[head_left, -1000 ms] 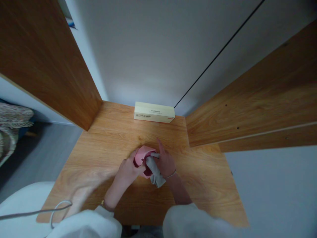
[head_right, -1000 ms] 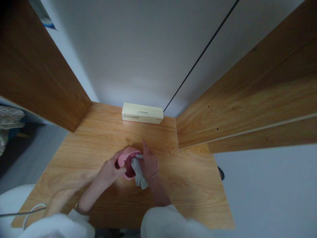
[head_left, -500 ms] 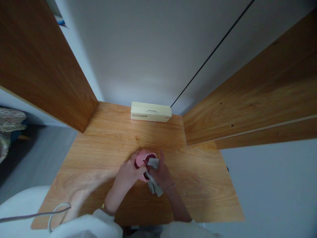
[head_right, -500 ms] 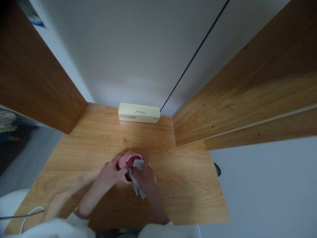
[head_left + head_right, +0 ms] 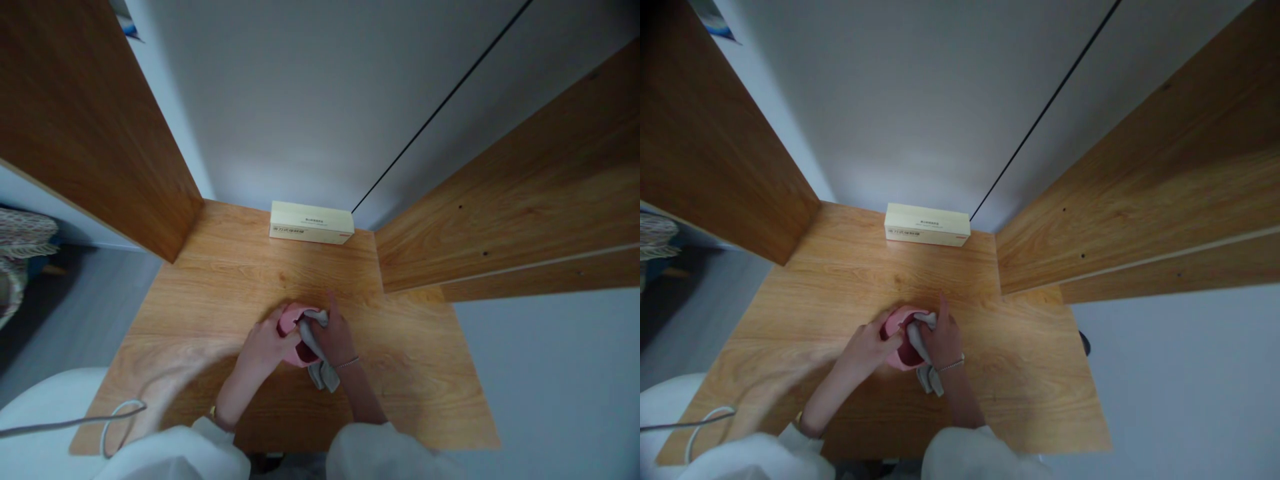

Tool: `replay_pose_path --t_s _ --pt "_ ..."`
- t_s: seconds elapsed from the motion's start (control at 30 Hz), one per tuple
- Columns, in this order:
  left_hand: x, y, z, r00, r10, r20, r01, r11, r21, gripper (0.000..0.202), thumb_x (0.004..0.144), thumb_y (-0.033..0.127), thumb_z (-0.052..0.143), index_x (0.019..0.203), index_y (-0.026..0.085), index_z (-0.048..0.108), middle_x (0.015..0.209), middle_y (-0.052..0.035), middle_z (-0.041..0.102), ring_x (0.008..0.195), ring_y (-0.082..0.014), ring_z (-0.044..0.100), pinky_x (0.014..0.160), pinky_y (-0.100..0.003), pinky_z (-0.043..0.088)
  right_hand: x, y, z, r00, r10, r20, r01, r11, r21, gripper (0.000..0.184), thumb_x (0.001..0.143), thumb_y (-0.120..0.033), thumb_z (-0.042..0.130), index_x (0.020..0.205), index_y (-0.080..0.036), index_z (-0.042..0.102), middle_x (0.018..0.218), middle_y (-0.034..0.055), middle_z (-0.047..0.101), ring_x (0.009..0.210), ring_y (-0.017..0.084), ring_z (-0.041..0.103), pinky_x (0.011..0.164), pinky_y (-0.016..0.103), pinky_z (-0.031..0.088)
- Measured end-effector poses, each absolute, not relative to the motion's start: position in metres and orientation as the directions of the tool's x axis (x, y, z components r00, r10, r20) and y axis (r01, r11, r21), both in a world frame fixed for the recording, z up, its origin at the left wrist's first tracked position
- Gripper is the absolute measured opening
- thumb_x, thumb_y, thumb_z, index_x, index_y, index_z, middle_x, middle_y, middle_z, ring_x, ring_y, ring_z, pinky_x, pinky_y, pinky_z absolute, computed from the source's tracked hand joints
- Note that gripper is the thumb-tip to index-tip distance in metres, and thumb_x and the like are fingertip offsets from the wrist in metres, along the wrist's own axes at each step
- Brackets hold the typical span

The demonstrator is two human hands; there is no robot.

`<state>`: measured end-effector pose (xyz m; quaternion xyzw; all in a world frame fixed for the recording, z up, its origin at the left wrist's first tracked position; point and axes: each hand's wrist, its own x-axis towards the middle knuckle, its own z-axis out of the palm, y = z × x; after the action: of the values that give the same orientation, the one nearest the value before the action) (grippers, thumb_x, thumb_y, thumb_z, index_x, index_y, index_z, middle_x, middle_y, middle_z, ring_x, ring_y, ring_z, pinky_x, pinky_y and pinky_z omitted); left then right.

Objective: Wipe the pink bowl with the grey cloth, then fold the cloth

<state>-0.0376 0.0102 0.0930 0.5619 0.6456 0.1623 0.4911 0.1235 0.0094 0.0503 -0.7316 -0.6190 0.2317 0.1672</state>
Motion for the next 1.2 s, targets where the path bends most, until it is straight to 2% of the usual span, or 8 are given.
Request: replay_pose_path --t_s 0.13,0.3,0.4,0.53,0.63,0.83,1.07,1.2 --pt "-0.037 -0.003 0.083 0.072 0.887 -0.455 0.484 0.368 0.794 0.057 0.082 0.038 0.049 0.136 0.023 0.038 0.128 -0.0070 0.057 0.117 -0.0249 0.054 0.100 -0.040 0.040 0.125 0.009 0.044 0.106 0.970 -0.219 0.737 -0.225 -0.637 0.059 0.079 -0.031 0.047 0.134 -0.012 0.039 0.068 0.0050 0.065 0.063 0.024 0.063 0.058 0.033 0.048" --pt "-0.030 -0.022 0.065 0.052 0.947 -0.317 0.372 0.276 0.886 0.081 0.076 0.042 0.058 0.142 0.014 0.021 0.141 -0.0144 0.040 0.129 -0.0263 0.040 0.105 -0.041 0.035 0.124 0.008 0.048 0.091 0.961 -0.261 0.711 -0.246 -0.659 0.058 0.081 -0.027 0.044 0.136 -0.011 0.037 0.068 0.0051 0.066 0.064 0.024 0.064 0.057 0.032 0.047" --pt "-0.030 -0.028 0.062 0.054 0.963 -0.265 0.366 0.228 0.902 0.071 0.076 0.026 0.053 0.140 0.015 0.026 0.142 -0.0119 0.039 0.130 -0.0234 0.038 0.108 -0.039 0.031 0.122 0.005 0.058 0.093 0.958 -0.272 0.814 -0.230 -0.533 0.059 0.082 -0.027 0.046 0.137 -0.013 0.035 0.071 0.0063 0.067 0.068 0.025 0.066 0.057 0.032 0.047" --pt "-0.034 -0.024 0.072 0.122 0.940 -0.319 0.520 0.213 0.827 0.075 0.067 0.013 0.051 0.138 0.023 0.032 0.139 -0.0068 0.044 0.125 -0.0243 0.044 0.105 -0.041 0.034 0.118 0.012 0.084 0.056 0.964 -0.259 0.968 -0.115 -0.222 0.066 0.077 -0.026 0.056 0.139 -0.013 0.035 0.068 0.0078 0.068 0.066 0.027 0.065 0.061 0.033 0.047" --pt "-0.037 -0.017 0.084 0.158 0.920 -0.358 0.629 0.186 0.755 0.078 0.065 0.012 0.052 0.138 0.028 0.033 0.138 -0.0046 0.046 0.122 -0.0250 0.047 0.102 -0.040 0.038 0.116 0.019 0.096 -0.050 0.965 -0.258 0.987 0.009 -0.158 0.076 0.075 -0.024 0.059 0.143 -0.016 0.027 0.069 0.0051 0.068 0.066 0.023 0.065 0.063 0.031 0.047" --pt "-0.039 -0.011 0.094 0.182 0.894 -0.409 0.747 0.145 0.649 0.071 0.071 0.020 0.054 0.138 0.032 0.034 0.138 -0.0054 0.045 0.118 -0.0295 0.050 0.096 -0.045 0.042 0.119 0.012 0.076 0.010 0.960 -0.281 0.955 -0.093 -0.283 0.073 0.080 -0.027 0.054 0.144 -0.015 0.022 0.082 0.0086 0.069 0.076 0.023 0.066 0.065 0.029 0.048" --pt "-0.037 -0.039 0.066 0.061 0.961 -0.271 0.474 0.211 0.855 0.067 0.084 0.039 0.047 0.144 0.025 0.020 0.140 -0.0084 0.042 0.126 -0.0240 0.043 0.103 -0.040 0.037 0.124 -0.007 0.047 0.062 0.970 -0.236 0.805 -0.188 -0.562 0.055 0.087 -0.029 0.038 0.139 -0.012 0.034 0.069 0.0082 0.067 0.063 0.026 0.066 0.057 0.033 0.049" --pt "-0.032 -0.045 0.053 0.021 0.968 -0.251 0.342 0.229 0.911 0.069 0.081 0.029 0.048 0.144 0.019 0.019 0.143 -0.0105 0.038 0.131 -0.0211 0.036 0.107 -0.036 0.031 0.121 -0.009 0.051 0.060 0.969 -0.238 0.801 -0.189 -0.568 0.059 0.086 -0.035 0.040 0.140 -0.012 0.032 0.069 0.0075 0.068 0.062 0.026 0.066 0.054 0.033 0.049"
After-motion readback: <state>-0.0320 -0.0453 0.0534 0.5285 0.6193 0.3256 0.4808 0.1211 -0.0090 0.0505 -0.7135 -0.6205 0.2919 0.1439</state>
